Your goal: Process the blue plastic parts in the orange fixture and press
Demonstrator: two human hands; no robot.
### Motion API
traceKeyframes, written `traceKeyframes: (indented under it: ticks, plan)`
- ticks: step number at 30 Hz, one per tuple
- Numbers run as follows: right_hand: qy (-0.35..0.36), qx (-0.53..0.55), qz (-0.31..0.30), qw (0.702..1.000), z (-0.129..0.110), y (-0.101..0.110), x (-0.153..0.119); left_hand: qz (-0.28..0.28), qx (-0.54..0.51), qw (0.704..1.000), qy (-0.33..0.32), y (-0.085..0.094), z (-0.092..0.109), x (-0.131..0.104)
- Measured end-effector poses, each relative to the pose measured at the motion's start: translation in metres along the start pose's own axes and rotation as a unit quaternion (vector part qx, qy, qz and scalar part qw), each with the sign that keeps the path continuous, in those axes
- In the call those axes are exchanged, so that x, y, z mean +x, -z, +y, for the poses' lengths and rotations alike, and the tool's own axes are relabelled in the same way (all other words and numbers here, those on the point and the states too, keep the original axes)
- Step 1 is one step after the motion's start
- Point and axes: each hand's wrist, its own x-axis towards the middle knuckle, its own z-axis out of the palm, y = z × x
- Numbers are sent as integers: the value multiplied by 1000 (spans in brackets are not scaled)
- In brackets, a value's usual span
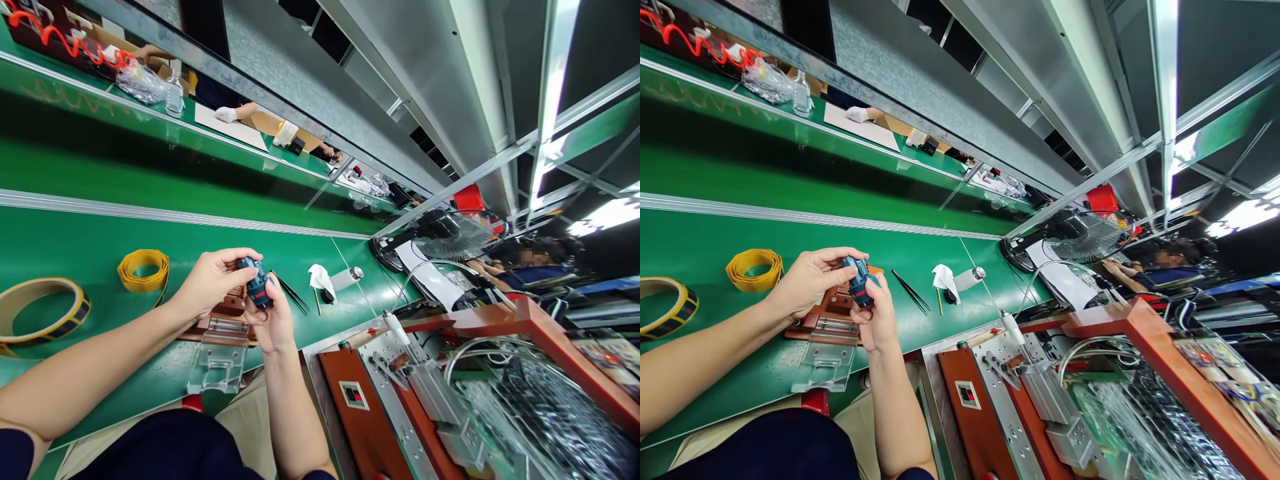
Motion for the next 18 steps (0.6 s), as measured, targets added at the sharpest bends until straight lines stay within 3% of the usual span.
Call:
traceKeyframes:
  ticks: [2,5,8,10,12,16,18]
  plan:
    - [-31,18,2,999,-1,-1,-1,-8,8,1000,5,0,-1,1]
    - [-108,44,-50,992,-4,-2,-2,0,36,999,-11,-3,-3,2]
    - [-184,45,-103,976,-5,-7,-5,44,106,991,-69,-8,-5,2]
    - [-206,27,-104,973,-3,-12,-8,71,150,982,-89,-9,-6,2]
    - [-183,-8,-73,980,2,-15,-11,82,184,976,-82,-9,-6,2]
    - [-66,-112,21,991,13,-17,-15,101,277,953,-68,-7,-2,2]
    - [-33,-154,33,987,17,-16,-15,115,325,936,-75,-6,-1,1]
